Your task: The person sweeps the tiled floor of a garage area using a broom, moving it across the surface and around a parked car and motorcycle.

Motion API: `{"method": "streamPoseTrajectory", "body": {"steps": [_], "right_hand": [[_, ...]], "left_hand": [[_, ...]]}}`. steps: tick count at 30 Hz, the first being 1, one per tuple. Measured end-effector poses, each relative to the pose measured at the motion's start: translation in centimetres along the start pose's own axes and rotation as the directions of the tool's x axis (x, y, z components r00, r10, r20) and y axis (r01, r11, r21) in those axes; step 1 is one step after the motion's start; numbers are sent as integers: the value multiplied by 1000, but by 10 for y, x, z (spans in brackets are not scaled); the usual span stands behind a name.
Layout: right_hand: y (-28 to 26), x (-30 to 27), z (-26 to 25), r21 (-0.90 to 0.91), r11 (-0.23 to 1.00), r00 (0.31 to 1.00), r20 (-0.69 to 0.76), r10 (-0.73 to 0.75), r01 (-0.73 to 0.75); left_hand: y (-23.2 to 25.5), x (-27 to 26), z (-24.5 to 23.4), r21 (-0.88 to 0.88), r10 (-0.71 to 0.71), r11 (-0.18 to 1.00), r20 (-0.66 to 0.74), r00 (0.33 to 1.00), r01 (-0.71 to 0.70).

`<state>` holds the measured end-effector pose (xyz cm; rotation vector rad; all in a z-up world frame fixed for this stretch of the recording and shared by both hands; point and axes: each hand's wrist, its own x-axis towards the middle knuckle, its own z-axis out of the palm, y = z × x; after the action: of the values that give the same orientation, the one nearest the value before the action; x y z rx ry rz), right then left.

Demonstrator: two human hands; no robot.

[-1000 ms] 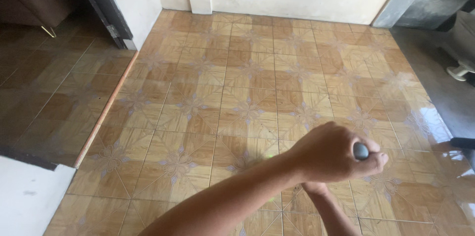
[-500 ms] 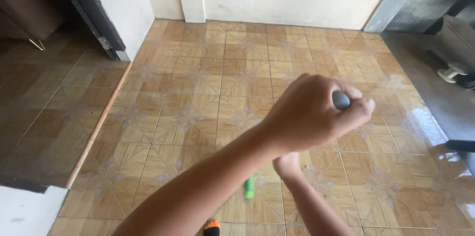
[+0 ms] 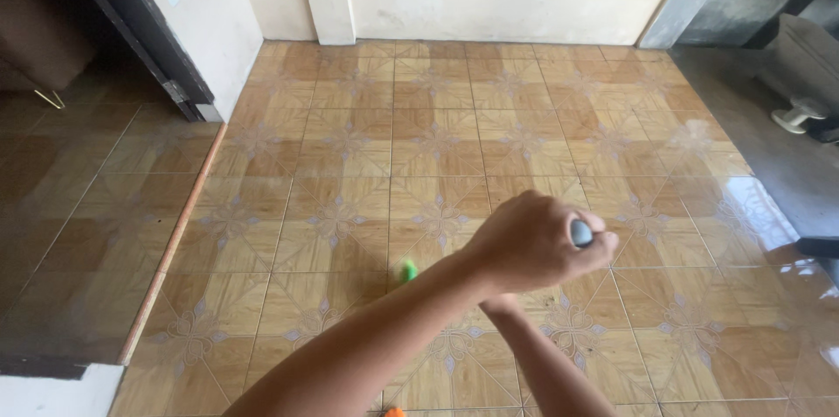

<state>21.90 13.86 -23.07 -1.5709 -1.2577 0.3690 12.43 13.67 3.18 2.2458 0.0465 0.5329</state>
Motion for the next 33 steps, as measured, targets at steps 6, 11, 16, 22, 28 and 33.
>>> {"method": "streamPoseTrajectory", "body": {"steps": [6, 11, 16, 22, 28, 33], "right_hand": [[-29, -20, -79, 179, 978, 994, -64, -94, 104], [-59, -17, -94, 137, 982, 990, -74, -119, 128], [-76, 4, -66, -66, 979, 973, -116, -198, 191], [-11, 45, 18, -54, 954, 945, -138, -298, 293], [102, 84, 86, 384, 860, 928, 287, 236, -337], [76, 62, 57, 611, 660, 894, 216, 392, -437]], "left_hand": [[-5, -4, 9, -302, -106, 947, 14, 994, 105], [-9, -10, 16, -373, -61, 928, -180, 982, -11], [19, 3, -30, -293, -95, 953, -74, 993, 69], [22, 26, -62, -25, 26, 999, -115, 993, -29], [-40, 22, -44, 181, -28, 983, -77, 997, 42], [-54, 13, -39, 11, -12, 1000, 48, 999, 11]]}}
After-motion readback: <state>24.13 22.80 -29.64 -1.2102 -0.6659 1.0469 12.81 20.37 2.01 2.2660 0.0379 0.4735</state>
